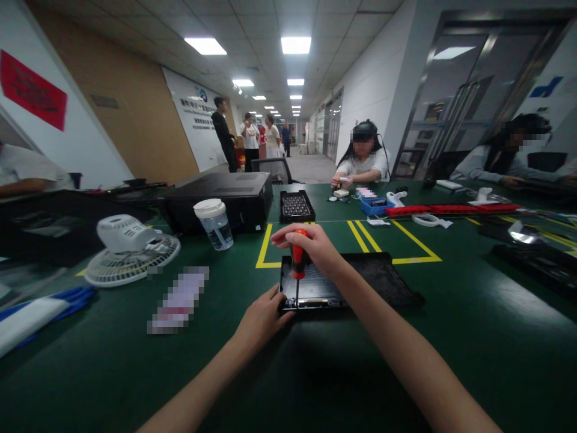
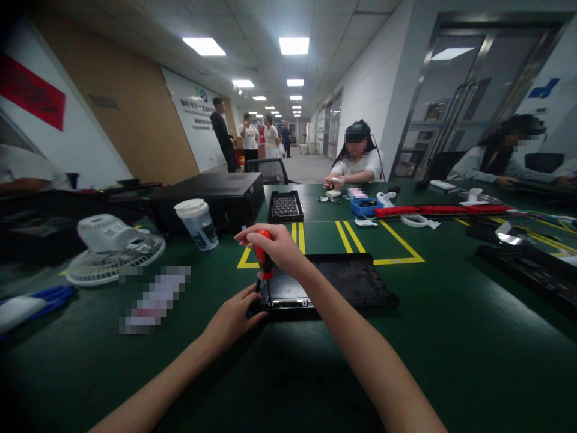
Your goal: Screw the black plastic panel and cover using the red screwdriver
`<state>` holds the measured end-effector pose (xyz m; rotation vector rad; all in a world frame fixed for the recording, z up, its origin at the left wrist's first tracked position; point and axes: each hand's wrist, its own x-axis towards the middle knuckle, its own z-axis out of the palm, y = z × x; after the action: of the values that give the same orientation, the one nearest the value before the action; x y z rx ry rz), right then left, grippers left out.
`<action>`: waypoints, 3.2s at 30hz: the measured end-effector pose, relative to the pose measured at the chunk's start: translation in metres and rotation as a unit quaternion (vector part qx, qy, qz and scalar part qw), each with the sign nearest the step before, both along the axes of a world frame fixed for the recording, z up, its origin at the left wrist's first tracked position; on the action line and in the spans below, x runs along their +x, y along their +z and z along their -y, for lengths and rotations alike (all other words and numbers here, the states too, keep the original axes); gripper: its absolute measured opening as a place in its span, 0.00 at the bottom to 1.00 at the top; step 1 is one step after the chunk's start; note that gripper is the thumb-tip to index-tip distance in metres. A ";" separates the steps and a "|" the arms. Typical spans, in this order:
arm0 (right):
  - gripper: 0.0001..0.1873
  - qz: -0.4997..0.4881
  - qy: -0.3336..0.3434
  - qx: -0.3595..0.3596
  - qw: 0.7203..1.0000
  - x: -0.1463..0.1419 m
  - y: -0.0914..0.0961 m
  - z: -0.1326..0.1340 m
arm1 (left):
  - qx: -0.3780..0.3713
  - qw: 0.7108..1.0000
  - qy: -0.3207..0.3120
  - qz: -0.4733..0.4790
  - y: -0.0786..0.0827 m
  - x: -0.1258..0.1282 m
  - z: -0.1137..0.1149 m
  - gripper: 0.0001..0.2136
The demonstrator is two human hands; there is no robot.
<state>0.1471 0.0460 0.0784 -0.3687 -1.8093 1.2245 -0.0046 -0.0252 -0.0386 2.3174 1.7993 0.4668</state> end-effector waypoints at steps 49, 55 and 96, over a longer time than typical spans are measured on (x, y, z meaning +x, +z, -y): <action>0.11 -0.068 0.276 -0.174 0.943 -0.001 -0.006 -0.002 | 0.027 0.999 -0.019 0.016 -0.008 -0.003 -0.003 0.11; 0.12 -0.071 0.268 -0.172 0.945 -0.001 -0.007 -0.004 | 0.024 1.000 -0.016 0.012 -0.006 -0.002 -0.002 0.11; 0.09 -0.052 0.209 -0.167 0.962 0.002 0.000 0.002 | 0.005 1.000 -0.002 -0.007 -0.006 -0.001 -0.001 0.13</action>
<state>0.1493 0.0439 0.0786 -0.1027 -1.6359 1.8196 -0.0059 -0.0238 -0.0451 2.3363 1.8017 0.4612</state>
